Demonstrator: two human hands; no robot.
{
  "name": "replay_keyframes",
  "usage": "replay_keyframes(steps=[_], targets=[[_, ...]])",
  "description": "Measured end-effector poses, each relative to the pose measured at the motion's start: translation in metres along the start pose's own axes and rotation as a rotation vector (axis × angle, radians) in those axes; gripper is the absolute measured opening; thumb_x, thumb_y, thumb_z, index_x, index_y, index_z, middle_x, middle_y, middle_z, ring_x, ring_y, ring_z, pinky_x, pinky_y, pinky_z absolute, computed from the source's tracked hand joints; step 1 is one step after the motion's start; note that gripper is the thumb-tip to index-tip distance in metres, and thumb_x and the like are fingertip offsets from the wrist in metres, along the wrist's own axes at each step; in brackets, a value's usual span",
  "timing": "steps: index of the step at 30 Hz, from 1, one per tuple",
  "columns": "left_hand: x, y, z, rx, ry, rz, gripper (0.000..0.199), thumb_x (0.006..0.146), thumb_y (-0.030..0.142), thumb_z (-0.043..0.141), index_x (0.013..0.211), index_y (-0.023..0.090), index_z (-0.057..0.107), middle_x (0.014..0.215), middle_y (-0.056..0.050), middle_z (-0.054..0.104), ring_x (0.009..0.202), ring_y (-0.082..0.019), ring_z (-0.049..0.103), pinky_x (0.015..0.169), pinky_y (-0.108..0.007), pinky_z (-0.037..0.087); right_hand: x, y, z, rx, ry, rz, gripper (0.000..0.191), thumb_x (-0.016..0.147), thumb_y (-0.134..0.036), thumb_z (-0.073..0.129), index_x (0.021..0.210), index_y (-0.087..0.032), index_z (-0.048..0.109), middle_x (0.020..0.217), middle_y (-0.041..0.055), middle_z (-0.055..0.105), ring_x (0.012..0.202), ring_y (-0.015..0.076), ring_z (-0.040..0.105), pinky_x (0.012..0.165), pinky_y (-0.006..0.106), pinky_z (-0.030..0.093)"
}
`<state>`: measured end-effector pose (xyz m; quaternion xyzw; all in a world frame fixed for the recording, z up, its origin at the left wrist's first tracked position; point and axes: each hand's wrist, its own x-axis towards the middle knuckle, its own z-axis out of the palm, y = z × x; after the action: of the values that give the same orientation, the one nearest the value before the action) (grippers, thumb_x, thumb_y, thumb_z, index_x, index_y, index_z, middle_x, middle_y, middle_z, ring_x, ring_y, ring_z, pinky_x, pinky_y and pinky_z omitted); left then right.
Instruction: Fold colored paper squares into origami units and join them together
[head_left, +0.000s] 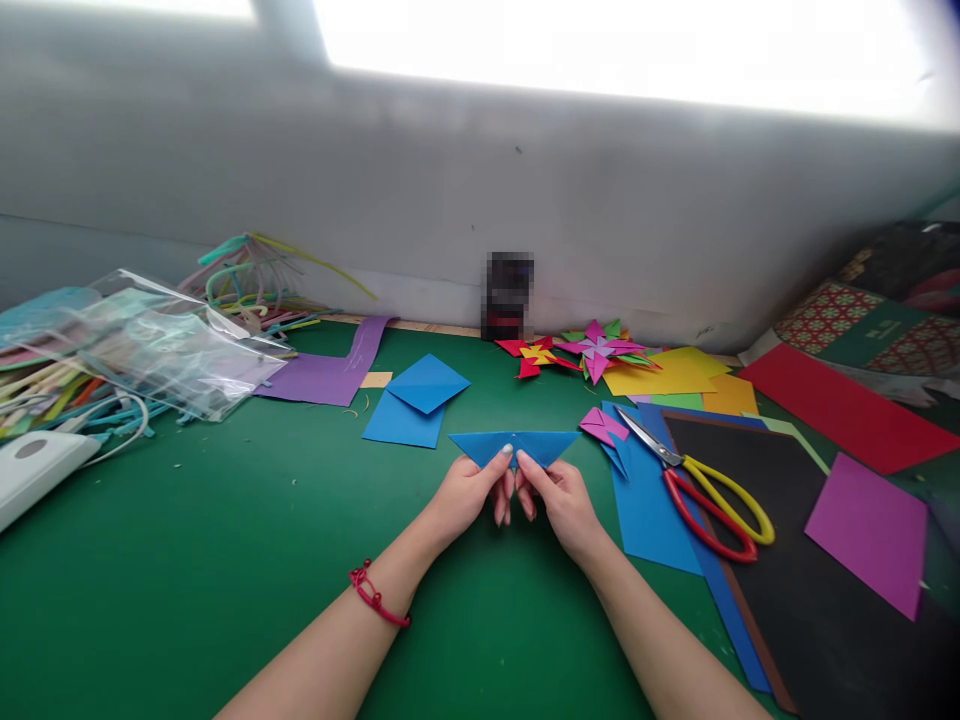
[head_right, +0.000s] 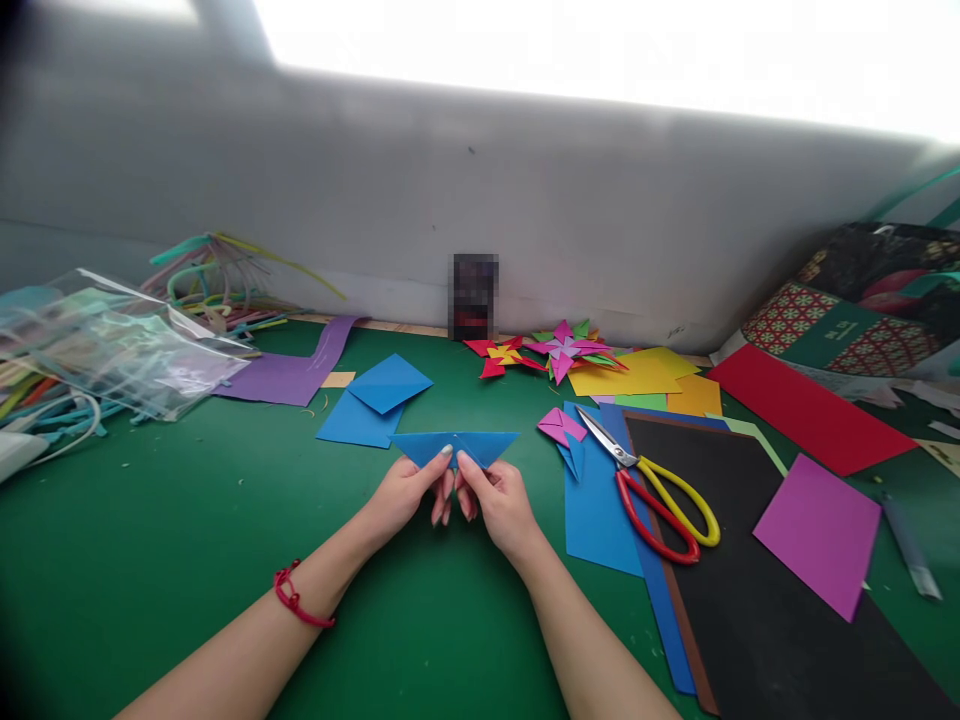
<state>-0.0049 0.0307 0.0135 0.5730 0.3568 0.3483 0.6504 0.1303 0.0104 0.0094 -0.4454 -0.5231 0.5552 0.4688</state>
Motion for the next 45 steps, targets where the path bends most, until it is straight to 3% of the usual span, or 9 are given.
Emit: replay_keyframes(steps=[17,23,27,33,45], targets=[[-0.0015,0.0022,0.0034,-0.057,-0.053,-0.069,0.058,0.084,0.052,0.028,0.048,0.013,0.052,0.040,-0.003,0.054,0.041,-0.012,0.053,0.053,-0.025,0.044,-0.0005,0.0001,0.0036,0.046,0.014,0.049,0.051,0.082,-0.053,0.038,0.047,-0.017,0.050,0.037,-0.0027,0.043,0.036,0.0094,0.042,0.042,0.022,0.035],[-0.0029,0.0030,0.0022,-0.122,-0.102,-0.062,0.061,0.084,0.053,0.022,0.052,0.011,0.054,0.052,-0.006,0.060,0.039,-0.012,0.053,0.053,-0.027,0.045,-0.0011,-0.0003,0.0045,0.084,0.014,0.038,0.049,0.083,-0.048,0.039,0.046,-0.018,0.049,0.035,-0.0036,0.044,0.034,0.0095,0.043,0.041,0.022,0.035],[-0.0036,0.0045,0.0016,-0.083,-0.122,-0.053,0.062,0.086,0.051,0.021,0.052,0.012,0.056,0.045,-0.004,0.057,0.043,-0.013,0.054,0.060,-0.028,0.045,0.0003,0.0031,0.0023,0.111,0.012,0.040,0.046,0.084,-0.045,0.040,0.049,-0.017,0.050,0.035,-0.0035,0.044,0.034,0.0094,0.042,0.041,0.022,0.034],[-0.0035,0.0039,0.0052,0.030,-0.075,-0.069,0.057,0.085,0.049,0.026,0.050,0.014,0.054,0.034,-0.001,0.049,0.042,-0.012,0.052,0.062,-0.026,0.044,0.0034,0.0048,-0.0028,0.176,0.155,0.018,0.022,0.075,-0.037,0.057,0.074,-0.016,0.056,0.057,-0.0019,0.053,0.047,0.0112,0.049,0.045,0.023,0.039],[-0.0039,0.0001,0.0056,0.062,-0.102,-0.092,0.056,0.085,0.049,0.028,0.051,0.013,0.055,0.036,0.000,0.050,0.036,-0.010,0.048,0.053,-0.023,0.041,0.0065,0.0074,-0.0011,0.189,0.275,0.015,0.029,0.075,-0.042,0.056,0.060,-0.018,0.046,0.050,-0.0030,0.045,0.042,0.0103,0.044,0.041,0.023,0.038]])
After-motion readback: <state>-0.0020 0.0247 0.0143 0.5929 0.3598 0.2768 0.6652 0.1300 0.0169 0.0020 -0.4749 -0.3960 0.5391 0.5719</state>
